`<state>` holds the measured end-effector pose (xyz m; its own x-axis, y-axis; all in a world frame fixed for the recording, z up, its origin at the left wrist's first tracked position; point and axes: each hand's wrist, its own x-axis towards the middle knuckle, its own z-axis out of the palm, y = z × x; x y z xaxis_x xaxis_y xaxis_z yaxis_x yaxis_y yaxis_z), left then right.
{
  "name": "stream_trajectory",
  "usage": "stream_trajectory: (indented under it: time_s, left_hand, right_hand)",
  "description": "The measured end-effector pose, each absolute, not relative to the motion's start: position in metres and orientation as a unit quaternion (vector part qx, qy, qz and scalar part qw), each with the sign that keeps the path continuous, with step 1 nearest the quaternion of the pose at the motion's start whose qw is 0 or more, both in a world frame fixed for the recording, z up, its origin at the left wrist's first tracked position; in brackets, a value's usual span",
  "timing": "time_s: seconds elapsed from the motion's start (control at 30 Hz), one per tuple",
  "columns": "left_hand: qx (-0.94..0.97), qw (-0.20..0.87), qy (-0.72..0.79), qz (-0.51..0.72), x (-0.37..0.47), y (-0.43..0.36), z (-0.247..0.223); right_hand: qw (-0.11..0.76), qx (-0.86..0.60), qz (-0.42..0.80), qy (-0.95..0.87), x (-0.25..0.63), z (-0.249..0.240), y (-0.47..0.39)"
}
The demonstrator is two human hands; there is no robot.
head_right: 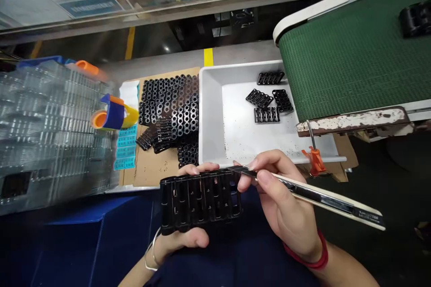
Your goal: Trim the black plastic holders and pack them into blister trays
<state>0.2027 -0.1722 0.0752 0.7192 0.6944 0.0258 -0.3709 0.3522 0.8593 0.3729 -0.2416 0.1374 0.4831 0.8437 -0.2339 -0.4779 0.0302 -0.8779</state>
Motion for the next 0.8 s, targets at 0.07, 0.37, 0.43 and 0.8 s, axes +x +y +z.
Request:
stream_trajectory:
  time_s: [0.07,0.37,0.43,0.8]
  left_hand:
    - [0.439,0.820,0.167,0.328,0.204,-0.172,0.077]
    - [0.440,0.816,0.204,0.315,0.204,-0.172,0.088]
    - [0.466,0.801,0.198,0.321,0.203,-0.172,0.087]
    - [0.583,0.713,0.140,0.365,0.203,-0.172,0.082]
  right_hand:
    - [0.694,-0.508,0.481,-0.172,0.373,0.137,-0.242]
    - [0.700,-0.493,0.484,-0.180,0.374,0.135,-0.242]
    - [0.703,-0.490,0.483,-0.182,0.374,0.135,-0.242]
    - [0.714,-0.475,0.482,-0.179,0.376,0.140,-0.244]
